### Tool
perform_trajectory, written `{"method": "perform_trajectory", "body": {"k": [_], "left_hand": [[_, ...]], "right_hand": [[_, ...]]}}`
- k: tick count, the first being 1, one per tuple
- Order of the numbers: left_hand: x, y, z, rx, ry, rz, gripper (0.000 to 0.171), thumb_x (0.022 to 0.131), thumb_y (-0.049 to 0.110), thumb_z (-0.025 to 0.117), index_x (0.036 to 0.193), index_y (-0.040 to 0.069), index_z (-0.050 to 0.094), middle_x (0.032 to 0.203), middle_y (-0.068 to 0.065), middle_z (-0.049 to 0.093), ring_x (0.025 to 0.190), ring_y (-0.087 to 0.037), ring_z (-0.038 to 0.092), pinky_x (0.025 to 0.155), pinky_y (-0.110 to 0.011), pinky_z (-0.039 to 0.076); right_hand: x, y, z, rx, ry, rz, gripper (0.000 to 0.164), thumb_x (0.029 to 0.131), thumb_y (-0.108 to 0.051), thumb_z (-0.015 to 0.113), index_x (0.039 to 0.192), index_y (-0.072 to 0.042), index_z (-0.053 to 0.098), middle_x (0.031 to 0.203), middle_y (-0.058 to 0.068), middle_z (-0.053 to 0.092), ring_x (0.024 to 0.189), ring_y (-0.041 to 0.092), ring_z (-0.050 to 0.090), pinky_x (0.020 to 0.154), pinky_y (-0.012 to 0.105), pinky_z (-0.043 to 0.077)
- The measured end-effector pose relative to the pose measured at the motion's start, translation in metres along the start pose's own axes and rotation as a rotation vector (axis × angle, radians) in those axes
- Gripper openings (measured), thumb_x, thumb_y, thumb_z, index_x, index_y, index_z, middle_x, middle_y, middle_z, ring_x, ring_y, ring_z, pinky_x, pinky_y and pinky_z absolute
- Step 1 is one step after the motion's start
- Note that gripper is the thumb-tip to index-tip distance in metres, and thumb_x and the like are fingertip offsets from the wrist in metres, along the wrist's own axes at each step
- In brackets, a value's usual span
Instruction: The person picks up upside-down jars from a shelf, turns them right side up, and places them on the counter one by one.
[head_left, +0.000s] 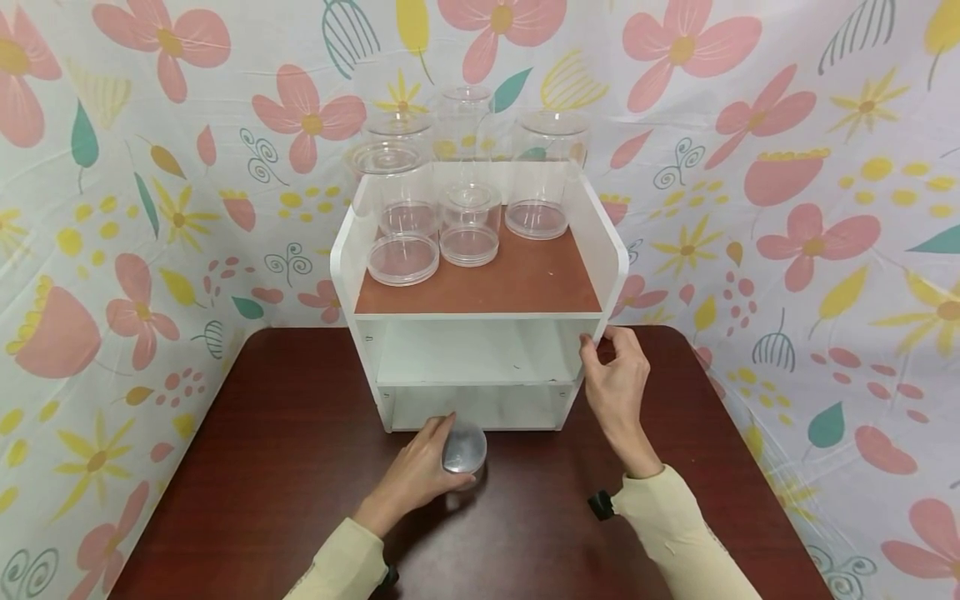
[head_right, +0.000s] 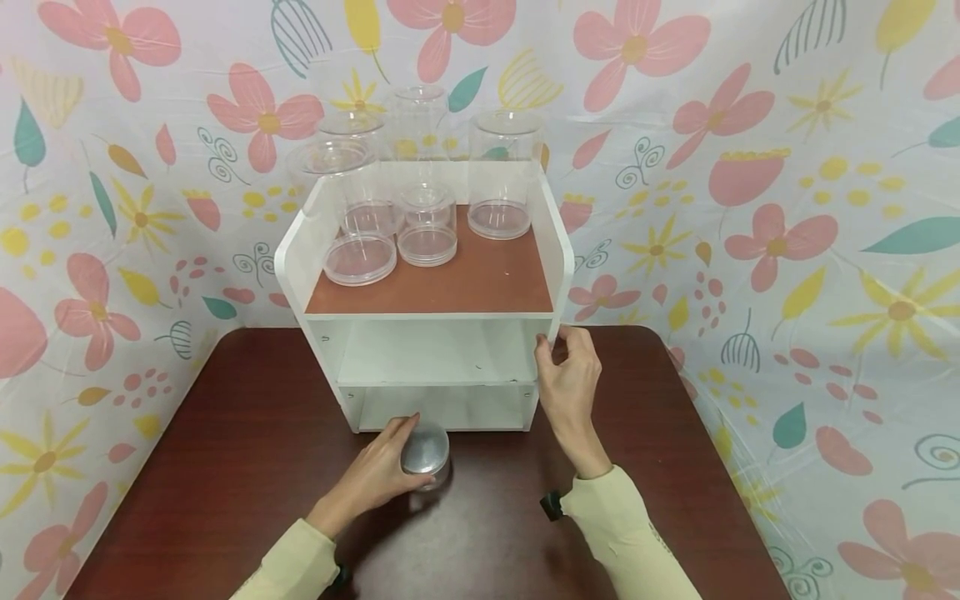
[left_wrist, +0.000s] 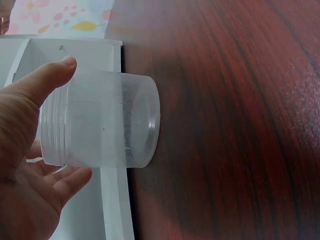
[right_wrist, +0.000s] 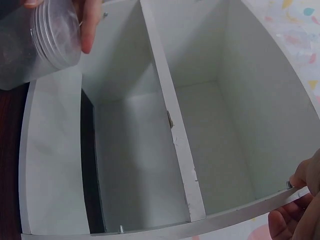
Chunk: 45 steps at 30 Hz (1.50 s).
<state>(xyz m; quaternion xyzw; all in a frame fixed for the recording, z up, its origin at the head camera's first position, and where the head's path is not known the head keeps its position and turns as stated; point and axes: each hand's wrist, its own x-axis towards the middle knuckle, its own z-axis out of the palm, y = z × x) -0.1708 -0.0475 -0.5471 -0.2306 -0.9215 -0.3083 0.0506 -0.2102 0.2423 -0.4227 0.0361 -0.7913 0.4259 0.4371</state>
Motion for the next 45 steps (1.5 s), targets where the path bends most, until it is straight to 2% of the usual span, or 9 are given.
{"method": "perform_trajectory", "body": {"k": [5,12,17,20,25,28,32,39,45], "left_hand": [[0.000,0.000,0.000,-0.010,-0.002,-0.004,0.105,0.072,0.041,0.095,0.154,0.001,0.043,0.141,-0.016,0.054,0.114,-0.039,0.065,0.089,-0.057,0.056],[-0.002,0.003,-0.004,-0.024,-0.021,-0.068,0.110,0.075,0.052,0.090,0.159,0.005,0.036,0.150,-0.019,0.048,0.124,-0.041,0.059,0.095,-0.061,0.051],[-0.006,0.014,-0.020,0.024,0.090,-0.078,0.096,0.084,0.051,0.084,0.155,0.001,0.042,0.148,-0.020,0.051,0.125,-0.038,0.059,0.092,-0.059,0.053],[-0.007,0.026,-0.038,0.032,0.150,-0.074,0.088,0.087,0.047,0.082,0.152,-0.001,0.046,0.145,-0.020,0.054,0.124,-0.037,0.060,0.089,-0.059,0.055],[-0.009,0.049,-0.074,-0.014,0.154,-0.134,0.080,0.091,0.045,0.078,0.152,0.002,0.048,0.146,-0.017,0.055,0.128,-0.036,0.058,0.093,-0.060,0.052],[-0.009,0.060,-0.095,-0.028,0.168,-0.144,0.075,0.092,0.041,0.078,0.151,0.003,0.051,0.144,-0.014,0.057,0.129,-0.033,0.058,0.095,-0.059,0.052],[-0.007,0.073,-0.124,-0.029,0.233,-0.100,0.070,0.090,0.036,0.081,0.147,0.003,0.055,0.139,-0.010,0.061,0.123,-0.029,0.062,0.091,-0.054,0.054],[0.000,0.094,-0.183,0.016,0.380,0.031,0.066,0.089,0.027,0.083,0.144,0.003,0.057,0.135,-0.011,0.062,0.116,-0.028,0.064,0.081,-0.054,0.056],[0.010,0.104,-0.228,0.000,0.522,0.110,0.067,0.087,0.015,0.085,0.144,-0.002,0.056,0.135,-0.017,0.059,0.111,-0.034,0.064,0.088,-0.053,0.051]], "right_hand": [[0.000,-0.001,0.000,0.015,0.000,-0.001,0.009,0.090,0.002,0.074,0.096,0.007,0.071,0.089,0.018,0.064,0.075,0.029,0.063,0.068,0.016,0.043],[0.000,-0.001,0.000,0.014,0.004,-0.006,0.009,0.090,0.002,0.074,0.095,0.008,0.071,0.089,0.019,0.064,0.076,0.030,0.063,0.069,0.015,0.043],[0.000,0.000,0.001,0.005,-0.003,-0.011,0.011,0.090,0.001,0.074,0.095,0.009,0.070,0.089,0.019,0.064,0.076,0.030,0.062,0.070,0.014,0.043],[0.000,0.000,0.001,-0.004,-0.004,-0.020,0.011,0.091,0.000,0.073,0.095,0.009,0.069,0.090,0.020,0.064,0.077,0.030,0.061,0.070,0.016,0.042],[0.001,0.000,0.001,0.006,0.005,-0.028,0.009,0.091,0.000,0.073,0.095,0.007,0.070,0.090,0.020,0.065,0.078,0.031,0.060,0.070,0.023,0.042],[0.001,0.000,0.001,0.015,0.008,-0.029,0.009,0.091,-0.001,0.073,0.095,0.007,0.071,0.090,0.020,0.065,0.077,0.032,0.060,0.069,0.025,0.041],[0.000,0.000,0.001,0.013,0.010,-0.036,0.008,0.090,0.001,0.073,0.094,0.007,0.070,0.090,0.020,0.065,0.077,0.032,0.061,0.069,0.023,0.041],[0.001,0.001,0.001,0.004,0.009,-0.043,0.008,0.091,0.001,0.073,0.095,0.007,0.070,0.089,0.019,0.065,0.076,0.031,0.061,0.069,0.021,0.042],[0.000,0.002,0.000,-0.003,-0.001,-0.037,0.008,0.091,0.000,0.073,0.093,0.007,0.069,0.088,0.020,0.064,0.075,0.031,0.061,0.068,0.021,0.041]]}}
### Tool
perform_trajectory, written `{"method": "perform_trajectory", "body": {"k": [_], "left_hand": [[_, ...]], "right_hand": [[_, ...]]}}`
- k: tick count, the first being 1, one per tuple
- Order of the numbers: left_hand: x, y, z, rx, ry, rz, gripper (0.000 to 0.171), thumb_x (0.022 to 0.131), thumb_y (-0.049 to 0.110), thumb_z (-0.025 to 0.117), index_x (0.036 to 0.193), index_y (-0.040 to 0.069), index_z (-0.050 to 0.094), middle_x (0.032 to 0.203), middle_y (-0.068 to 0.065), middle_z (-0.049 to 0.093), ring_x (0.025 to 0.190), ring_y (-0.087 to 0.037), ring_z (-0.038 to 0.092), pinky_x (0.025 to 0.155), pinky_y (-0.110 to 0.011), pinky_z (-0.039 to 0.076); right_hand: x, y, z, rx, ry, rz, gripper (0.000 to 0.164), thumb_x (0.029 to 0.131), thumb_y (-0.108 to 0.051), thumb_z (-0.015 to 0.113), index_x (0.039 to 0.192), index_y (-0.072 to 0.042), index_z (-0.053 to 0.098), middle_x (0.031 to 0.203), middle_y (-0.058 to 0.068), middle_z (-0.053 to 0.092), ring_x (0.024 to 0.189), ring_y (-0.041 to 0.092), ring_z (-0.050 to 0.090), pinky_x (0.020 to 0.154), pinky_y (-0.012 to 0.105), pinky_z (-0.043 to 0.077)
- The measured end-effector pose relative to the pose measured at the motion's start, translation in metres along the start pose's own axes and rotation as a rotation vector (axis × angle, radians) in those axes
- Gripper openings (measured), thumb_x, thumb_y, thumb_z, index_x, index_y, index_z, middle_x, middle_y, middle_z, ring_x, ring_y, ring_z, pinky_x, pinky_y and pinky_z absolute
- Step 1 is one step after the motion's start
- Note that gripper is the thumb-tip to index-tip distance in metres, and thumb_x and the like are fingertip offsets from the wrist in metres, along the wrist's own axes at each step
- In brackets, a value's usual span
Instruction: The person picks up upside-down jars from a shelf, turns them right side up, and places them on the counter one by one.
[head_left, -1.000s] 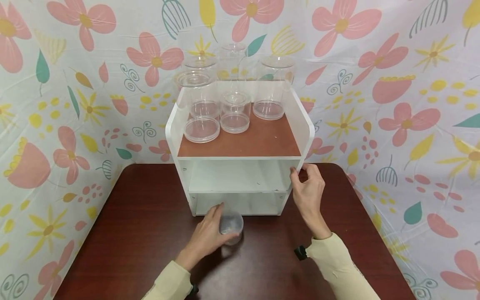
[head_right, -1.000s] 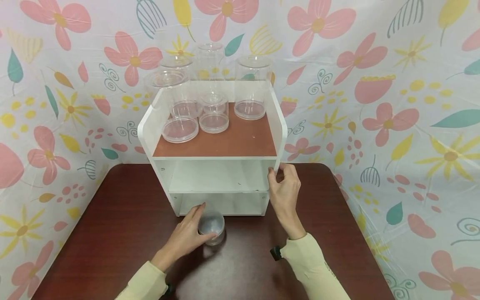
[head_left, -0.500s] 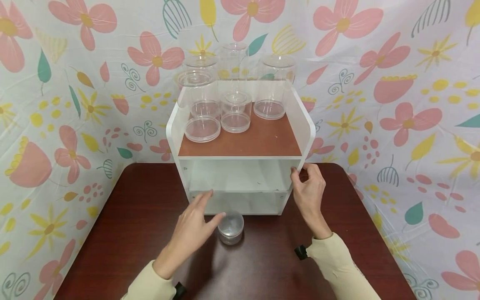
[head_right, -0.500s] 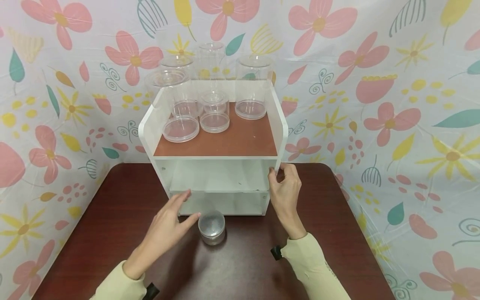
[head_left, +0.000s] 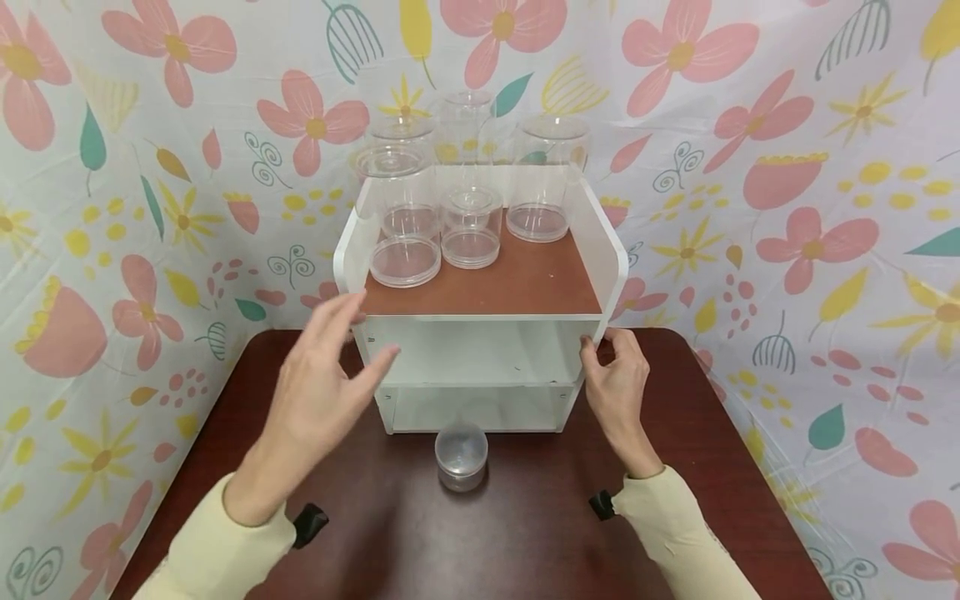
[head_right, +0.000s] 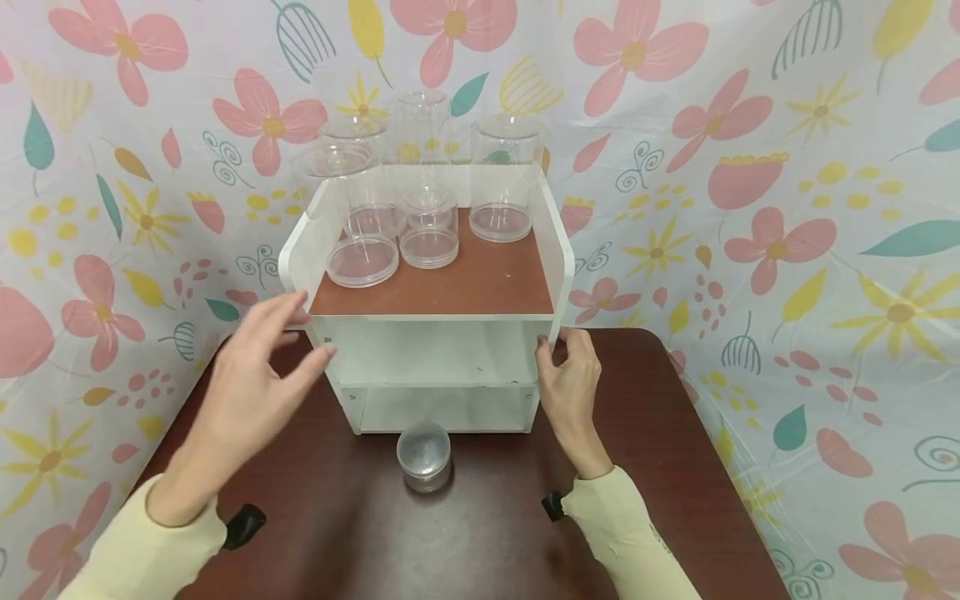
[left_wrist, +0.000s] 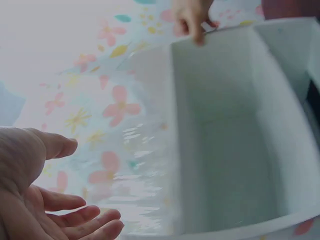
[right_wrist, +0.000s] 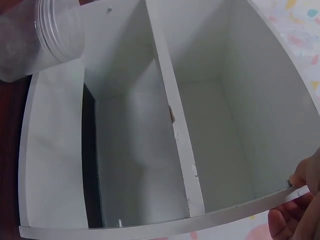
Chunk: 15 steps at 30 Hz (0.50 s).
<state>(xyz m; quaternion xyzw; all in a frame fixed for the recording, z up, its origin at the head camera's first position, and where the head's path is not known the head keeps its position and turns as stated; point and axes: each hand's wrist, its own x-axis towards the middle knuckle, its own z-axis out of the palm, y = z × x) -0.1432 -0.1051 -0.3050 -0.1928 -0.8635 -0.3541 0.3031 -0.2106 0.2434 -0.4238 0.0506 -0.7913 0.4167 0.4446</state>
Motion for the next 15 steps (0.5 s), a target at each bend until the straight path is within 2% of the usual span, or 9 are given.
{"method": "perform_trajectory", "body": {"k": [4,8,11,15], "left_hand": [[0.022,0.004,-0.017,-0.066,0.056,0.002,0.063,0.089,0.012,0.082,0.144,-0.003,0.055,0.135,-0.020,0.058,0.107,-0.035,0.065,0.092,-0.049,0.051],[0.045,0.005,-0.029,-0.131,0.066,-0.043,0.061,0.093,0.012,0.077,0.147,-0.002,0.053,0.141,-0.018,0.055,0.120,-0.031,0.061,0.098,-0.048,0.051],[0.061,0.004,-0.035,-0.159,0.044,-0.106,0.064,0.096,0.016,0.075,0.151,0.000,0.048,0.146,-0.015,0.052,0.130,-0.030,0.055,0.105,-0.048,0.047],[0.080,0.001,-0.039,-0.192,-0.021,-0.189,0.070,0.098,0.026,0.071,0.157,0.002,0.040,0.151,-0.014,0.047,0.139,-0.030,0.049,0.113,-0.045,0.041]], "right_hand": [[-0.001,0.001,-0.001,-0.001,-0.002,-0.001,0.009,0.091,0.000,0.073,0.094,0.007,0.070,0.088,0.020,0.064,0.074,0.031,0.061,0.067,0.019,0.041],[-0.001,0.001,-0.001,0.000,-0.001,-0.003,0.008,0.091,0.000,0.072,0.095,0.008,0.070,0.088,0.020,0.064,0.074,0.031,0.061,0.067,0.018,0.041],[-0.001,0.001,-0.001,-0.002,-0.001,-0.005,0.008,0.091,0.001,0.072,0.095,0.008,0.069,0.088,0.020,0.063,0.074,0.030,0.061,0.067,0.017,0.040],[-0.001,0.000,0.000,-0.001,0.005,-0.012,0.008,0.090,0.002,0.073,0.094,0.008,0.069,0.087,0.019,0.063,0.073,0.030,0.060,0.067,0.017,0.040]]}}
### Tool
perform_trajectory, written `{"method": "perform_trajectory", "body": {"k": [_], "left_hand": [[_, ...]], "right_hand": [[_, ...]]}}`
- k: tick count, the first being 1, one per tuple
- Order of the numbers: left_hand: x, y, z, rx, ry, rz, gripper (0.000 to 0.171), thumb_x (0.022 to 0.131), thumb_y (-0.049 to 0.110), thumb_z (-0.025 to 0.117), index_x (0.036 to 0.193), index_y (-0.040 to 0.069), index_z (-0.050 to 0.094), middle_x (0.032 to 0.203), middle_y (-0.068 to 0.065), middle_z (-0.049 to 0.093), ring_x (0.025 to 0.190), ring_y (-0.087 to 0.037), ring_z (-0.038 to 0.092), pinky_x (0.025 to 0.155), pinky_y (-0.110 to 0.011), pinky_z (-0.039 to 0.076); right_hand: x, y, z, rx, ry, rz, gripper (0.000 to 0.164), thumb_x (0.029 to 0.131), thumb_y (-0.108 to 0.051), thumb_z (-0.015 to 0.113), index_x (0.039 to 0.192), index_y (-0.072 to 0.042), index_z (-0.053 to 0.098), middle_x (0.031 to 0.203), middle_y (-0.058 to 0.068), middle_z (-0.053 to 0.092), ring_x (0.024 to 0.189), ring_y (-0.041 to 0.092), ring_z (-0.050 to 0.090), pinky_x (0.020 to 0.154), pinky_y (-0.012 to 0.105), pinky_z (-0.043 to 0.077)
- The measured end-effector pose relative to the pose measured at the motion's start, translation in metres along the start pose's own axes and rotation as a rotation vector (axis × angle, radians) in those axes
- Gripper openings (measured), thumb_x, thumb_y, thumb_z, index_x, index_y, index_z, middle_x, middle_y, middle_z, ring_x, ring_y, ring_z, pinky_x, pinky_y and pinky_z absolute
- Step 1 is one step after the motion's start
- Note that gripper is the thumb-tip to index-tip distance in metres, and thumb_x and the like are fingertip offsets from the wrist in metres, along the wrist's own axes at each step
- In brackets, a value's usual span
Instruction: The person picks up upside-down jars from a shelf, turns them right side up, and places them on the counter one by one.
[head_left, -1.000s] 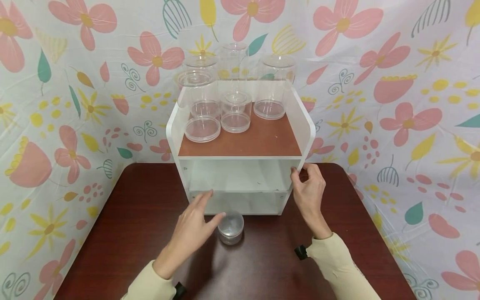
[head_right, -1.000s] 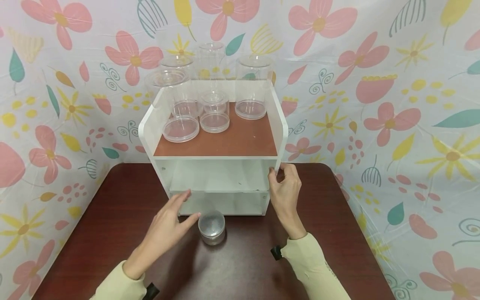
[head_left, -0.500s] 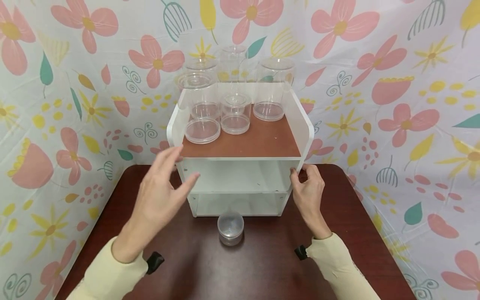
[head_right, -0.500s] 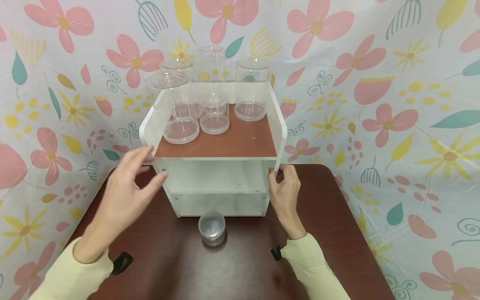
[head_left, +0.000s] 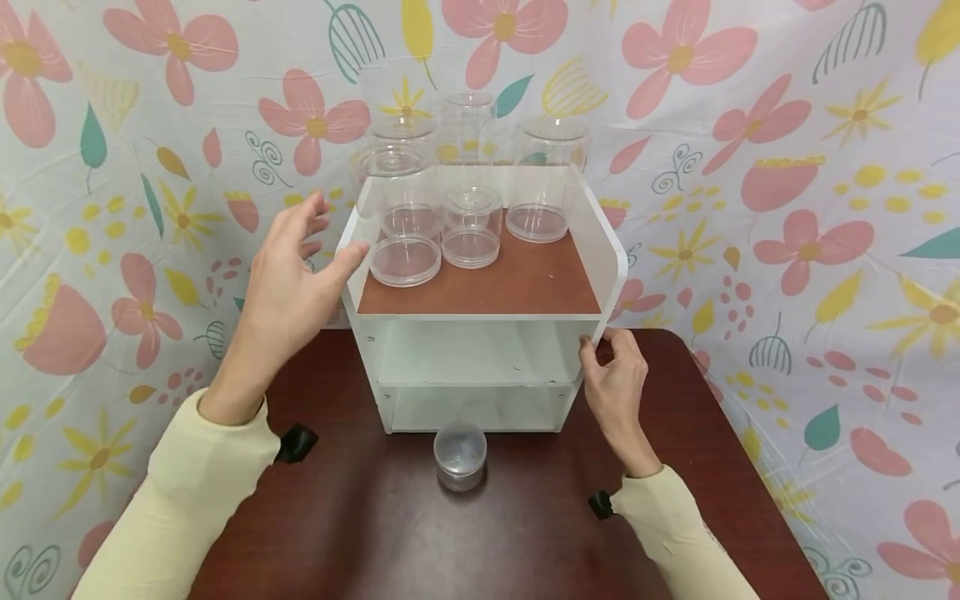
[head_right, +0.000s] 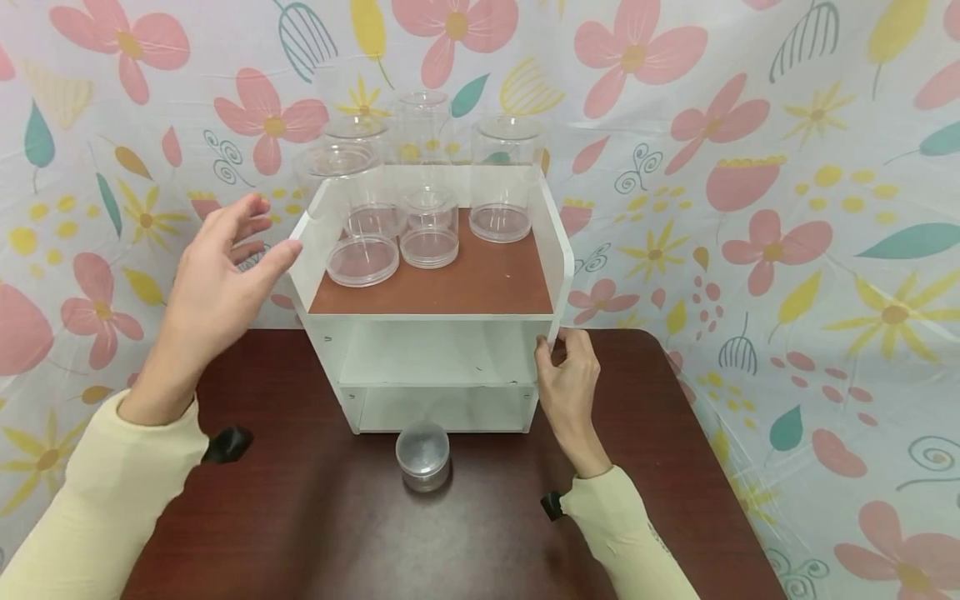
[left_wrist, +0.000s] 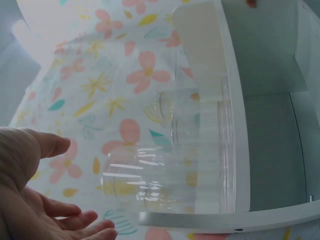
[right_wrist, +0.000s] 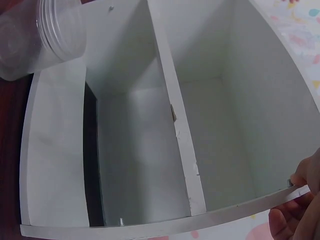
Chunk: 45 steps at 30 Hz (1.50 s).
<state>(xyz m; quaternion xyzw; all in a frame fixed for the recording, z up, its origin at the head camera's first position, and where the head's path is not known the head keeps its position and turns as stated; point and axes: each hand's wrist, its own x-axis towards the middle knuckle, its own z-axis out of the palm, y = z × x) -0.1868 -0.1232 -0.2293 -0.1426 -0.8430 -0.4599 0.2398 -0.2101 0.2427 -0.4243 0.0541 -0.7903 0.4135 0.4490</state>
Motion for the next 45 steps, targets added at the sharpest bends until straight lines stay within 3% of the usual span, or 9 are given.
{"method": "perform_trajectory", "body": {"k": [7,16,23,29,31,38,45], "left_hand": [[0.034,-0.005,0.000,-0.061,-0.107,-0.128,0.087,0.097,0.040,0.069,0.162,0.003,0.024,0.160,-0.016,0.033,0.149,-0.028,0.035,0.121,-0.039,0.029],[0.066,-0.015,0.006,-0.139,-0.234,-0.267,0.106,0.092,0.050,0.073,0.167,0.012,0.009,0.171,-0.005,0.016,0.155,-0.015,0.021,0.124,-0.036,0.021],[0.082,-0.019,0.017,-0.145,-0.264,-0.274,0.103,0.089,0.052,0.076,0.164,0.011,0.020,0.171,-0.005,0.018,0.155,-0.015,0.020,0.123,-0.039,0.022],[0.090,-0.023,0.021,-0.194,-0.272,-0.295,0.107,0.088,0.048,0.079,0.167,0.019,0.013,0.170,-0.003,0.018,0.155,-0.016,0.019,0.123,-0.036,0.022],[0.092,-0.025,0.022,-0.214,-0.267,-0.285,0.103,0.088,0.045,0.081,0.166,0.021,0.019,0.169,-0.003,0.022,0.155,-0.015,0.021,0.123,-0.034,0.023],[0.096,-0.027,0.026,-0.241,-0.273,-0.318,0.115,0.087,0.044,0.081,0.167,0.020,0.001,0.169,-0.008,0.021,0.155,-0.017,0.022,0.122,-0.034,0.024],[0.099,-0.028,0.031,-0.282,-0.266,-0.297,0.107,0.089,0.041,0.080,0.167,0.020,0.009,0.170,-0.001,0.018,0.154,-0.016,0.024,0.122,-0.036,0.025]], "right_hand": [[0.001,0.000,0.000,-0.007,-0.006,-0.011,0.008,0.091,0.000,0.072,0.094,0.007,0.069,0.088,0.020,0.064,0.075,0.032,0.060,0.069,0.025,0.041],[0.002,0.000,0.001,-0.002,-0.004,-0.013,0.009,0.091,0.000,0.073,0.095,0.008,0.070,0.088,0.020,0.064,0.075,0.035,0.061,0.068,0.029,0.043],[0.001,0.000,0.001,0.001,0.009,-0.020,0.008,0.090,0.002,0.073,0.094,0.007,0.070,0.088,0.019,0.064,0.075,0.032,0.060,0.068,0.030,0.042],[0.001,0.000,0.001,0.002,0.005,-0.020,0.008,0.090,0.002,0.073,0.094,0.007,0.070,0.088,0.019,0.064,0.075,0.032,0.061,0.068,0.028,0.043],[0.001,0.000,0.001,0.000,0.007,-0.023,0.008,0.090,0.002,0.073,0.094,0.007,0.070,0.088,0.019,0.065,0.075,0.032,0.061,0.068,0.028,0.043],[0.002,0.001,0.002,0.000,0.005,-0.020,0.010,0.090,0.002,0.073,0.095,0.009,0.070,0.089,0.019,0.065,0.076,0.031,0.061,0.069,0.024,0.041],[0.001,0.001,0.001,-0.001,0.010,-0.018,0.010,0.090,0.002,0.073,0.095,0.009,0.070,0.089,0.019,0.065,0.076,0.032,0.061,0.069,0.024,0.042]]}}
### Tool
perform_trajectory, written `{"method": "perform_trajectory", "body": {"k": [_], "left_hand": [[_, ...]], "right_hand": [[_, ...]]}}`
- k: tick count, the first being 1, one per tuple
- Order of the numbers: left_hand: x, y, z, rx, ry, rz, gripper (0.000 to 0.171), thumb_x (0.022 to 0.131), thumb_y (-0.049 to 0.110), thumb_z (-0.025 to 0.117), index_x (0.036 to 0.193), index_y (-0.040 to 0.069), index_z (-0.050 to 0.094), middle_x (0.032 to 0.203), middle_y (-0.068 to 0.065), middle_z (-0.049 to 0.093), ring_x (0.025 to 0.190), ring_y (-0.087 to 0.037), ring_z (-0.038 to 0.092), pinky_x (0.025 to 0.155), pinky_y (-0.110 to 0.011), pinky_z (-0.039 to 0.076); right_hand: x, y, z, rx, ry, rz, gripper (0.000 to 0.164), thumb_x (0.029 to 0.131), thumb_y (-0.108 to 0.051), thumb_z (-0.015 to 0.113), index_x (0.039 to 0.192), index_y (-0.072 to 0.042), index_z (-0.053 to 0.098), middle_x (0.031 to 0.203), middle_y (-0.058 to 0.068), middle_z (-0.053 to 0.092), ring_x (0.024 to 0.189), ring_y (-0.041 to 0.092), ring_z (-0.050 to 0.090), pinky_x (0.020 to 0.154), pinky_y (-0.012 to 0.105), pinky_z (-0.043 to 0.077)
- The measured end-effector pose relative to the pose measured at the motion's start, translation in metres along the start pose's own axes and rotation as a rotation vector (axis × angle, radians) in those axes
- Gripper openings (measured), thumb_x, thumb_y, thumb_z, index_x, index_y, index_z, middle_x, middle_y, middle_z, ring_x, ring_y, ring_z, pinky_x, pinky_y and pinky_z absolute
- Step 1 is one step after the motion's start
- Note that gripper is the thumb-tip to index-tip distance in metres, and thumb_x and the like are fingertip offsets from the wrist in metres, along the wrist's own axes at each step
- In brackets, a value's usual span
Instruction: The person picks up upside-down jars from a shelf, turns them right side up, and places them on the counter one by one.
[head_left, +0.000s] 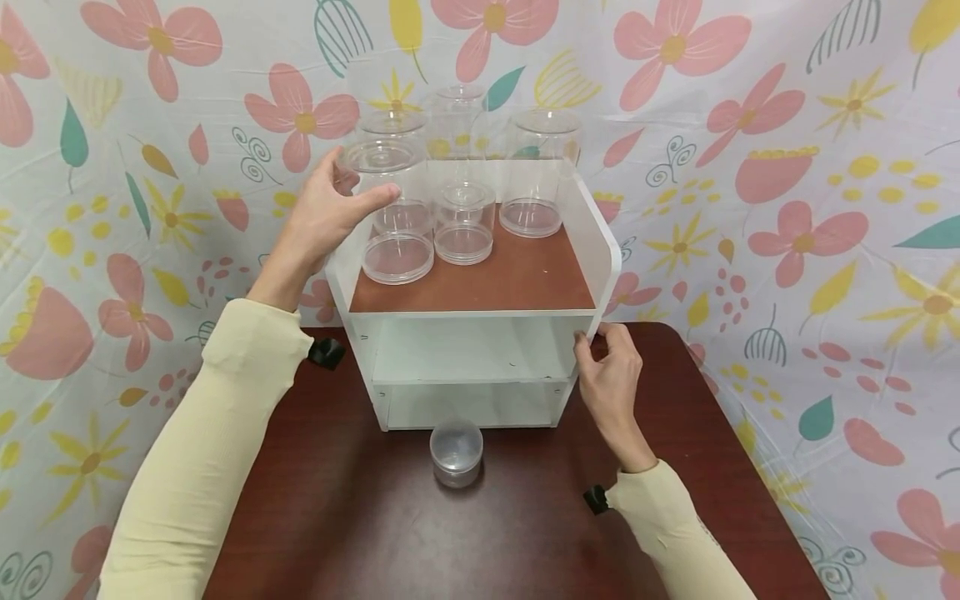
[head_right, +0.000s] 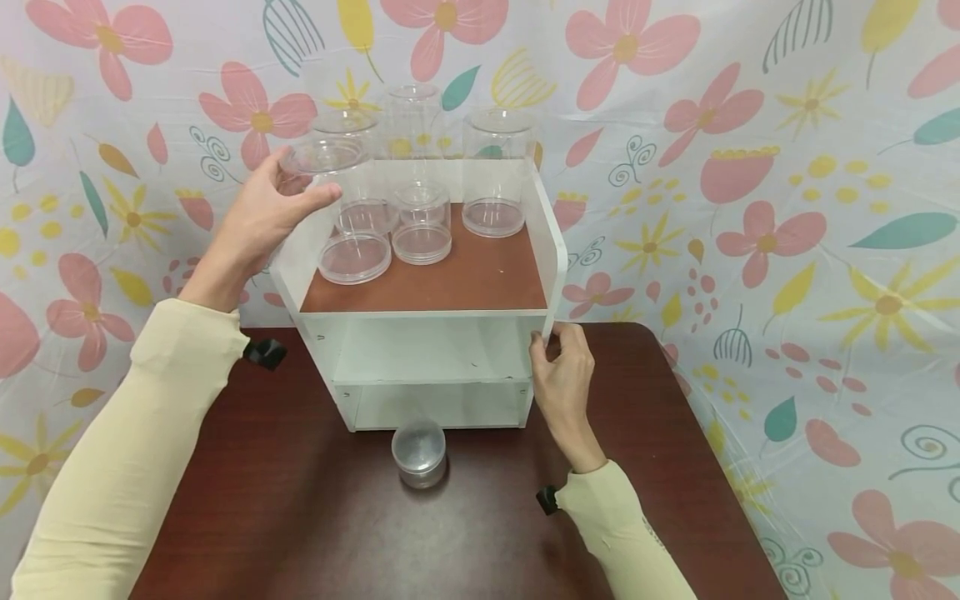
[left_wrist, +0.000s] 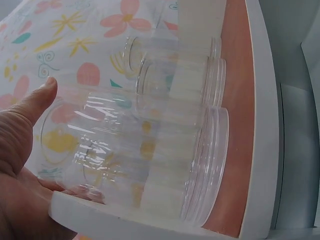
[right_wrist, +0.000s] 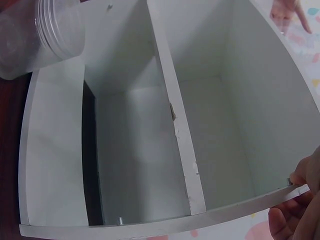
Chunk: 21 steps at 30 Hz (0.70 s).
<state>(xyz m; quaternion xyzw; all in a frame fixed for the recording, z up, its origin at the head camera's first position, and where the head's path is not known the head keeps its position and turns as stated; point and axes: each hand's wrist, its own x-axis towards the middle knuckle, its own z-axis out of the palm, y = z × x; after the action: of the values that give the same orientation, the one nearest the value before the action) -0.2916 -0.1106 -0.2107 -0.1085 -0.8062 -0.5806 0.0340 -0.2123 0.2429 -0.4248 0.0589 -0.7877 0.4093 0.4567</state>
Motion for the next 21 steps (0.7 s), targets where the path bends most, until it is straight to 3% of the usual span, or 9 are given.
{"method": "perform_trajectory", "body": {"k": [3,10,21], "left_hand": [[0.001,-0.001,0.000,0.007,0.001,-0.008,0.106,0.090,0.042,0.079,0.167,0.020,0.009,0.171,-0.001,0.017,0.154,-0.016,0.025,0.122,-0.037,0.025],[0.001,-0.003,0.000,0.013,0.008,0.024,0.094,0.090,0.043,0.078,0.164,0.022,0.024,0.166,-0.001,0.028,0.152,-0.018,0.030,0.121,-0.040,0.029],[-0.010,0.001,0.000,-0.062,0.011,0.090,0.083,0.090,0.034,0.080,0.159,0.020,0.035,0.157,-0.001,0.043,0.147,-0.019,0.038,0.117,-0.038,0.035]], "right_hand": [[0.000,0.000,0.000,0.003,-0.003,0.000,0.010,0.090,0.001,0.073,0.095,0.009,0.070,0.089,0.019,0.065,0.076,0.032,0.061,0.068,0.024,0.042],[0.000,0.000,0.000,-0.003,-0.008,0.004,0.010,0.090,0.001,0.073,0.095,0.009,0.070,0.089,0.019,0.065,0.077,0.032,0.062,0.068,0.026,0.043],[0.000,0.000,-0.001,-0.004,-0.007,0.012,0.010,0.091,0.000,0.072,0.095,0.008,0.070,0.090,0.019,0.065,0.078,0.032,0.062,0.068,0.026,0.044]]}}
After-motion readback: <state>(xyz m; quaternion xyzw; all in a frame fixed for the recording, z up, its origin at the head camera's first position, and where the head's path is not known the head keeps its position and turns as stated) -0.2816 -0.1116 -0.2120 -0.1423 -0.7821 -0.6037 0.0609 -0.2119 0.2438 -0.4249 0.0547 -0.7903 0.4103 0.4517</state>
